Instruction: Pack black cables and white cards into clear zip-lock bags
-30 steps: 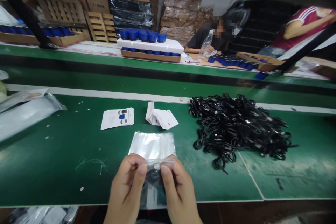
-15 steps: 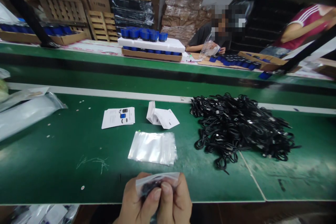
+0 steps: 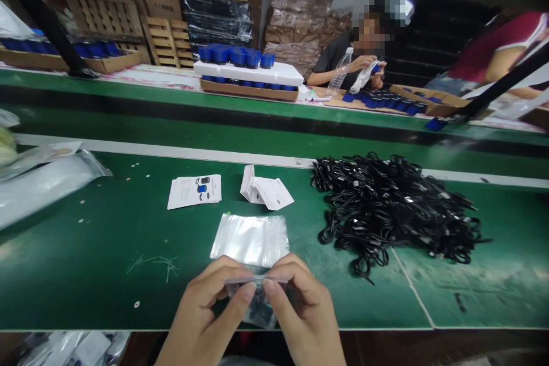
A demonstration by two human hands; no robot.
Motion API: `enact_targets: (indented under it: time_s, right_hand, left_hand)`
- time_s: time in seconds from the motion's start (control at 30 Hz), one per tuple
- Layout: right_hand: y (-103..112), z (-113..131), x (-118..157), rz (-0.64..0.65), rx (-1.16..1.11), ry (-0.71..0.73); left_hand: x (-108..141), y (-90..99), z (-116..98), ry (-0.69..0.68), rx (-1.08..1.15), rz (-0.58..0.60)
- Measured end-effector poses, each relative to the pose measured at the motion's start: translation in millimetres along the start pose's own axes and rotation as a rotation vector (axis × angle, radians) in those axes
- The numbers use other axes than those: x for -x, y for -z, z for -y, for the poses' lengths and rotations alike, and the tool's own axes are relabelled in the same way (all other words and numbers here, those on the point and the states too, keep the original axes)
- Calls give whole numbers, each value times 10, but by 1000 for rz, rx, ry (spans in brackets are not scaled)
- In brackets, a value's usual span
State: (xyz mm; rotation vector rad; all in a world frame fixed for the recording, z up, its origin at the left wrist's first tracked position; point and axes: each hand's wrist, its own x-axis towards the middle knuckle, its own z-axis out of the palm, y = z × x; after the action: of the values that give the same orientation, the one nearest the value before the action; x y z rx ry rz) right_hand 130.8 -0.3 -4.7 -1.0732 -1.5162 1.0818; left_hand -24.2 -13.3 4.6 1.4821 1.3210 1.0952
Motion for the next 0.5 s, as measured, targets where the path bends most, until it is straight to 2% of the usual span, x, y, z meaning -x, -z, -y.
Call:
enact_targets:
  time_s: [0.1, 0.2, 0.4, 0.5]
  right_hand:
    - [-5, 37, 7, 20, 13, 22]
    - [-5, 51, 0, 23, 23, 47]
    - [-8, 22, -15, 41, 55, 85]
    - [-21, 25, -8, 44, 84, 90]
  left_hand:
    - [22, 23, -53, 81, 36, -5]
    - [33, 65, -64, 117, 40, -75]
    - [24, 159, -11, -57, -186, -56]
    - [41, 141, 10, -73, -195, -98]
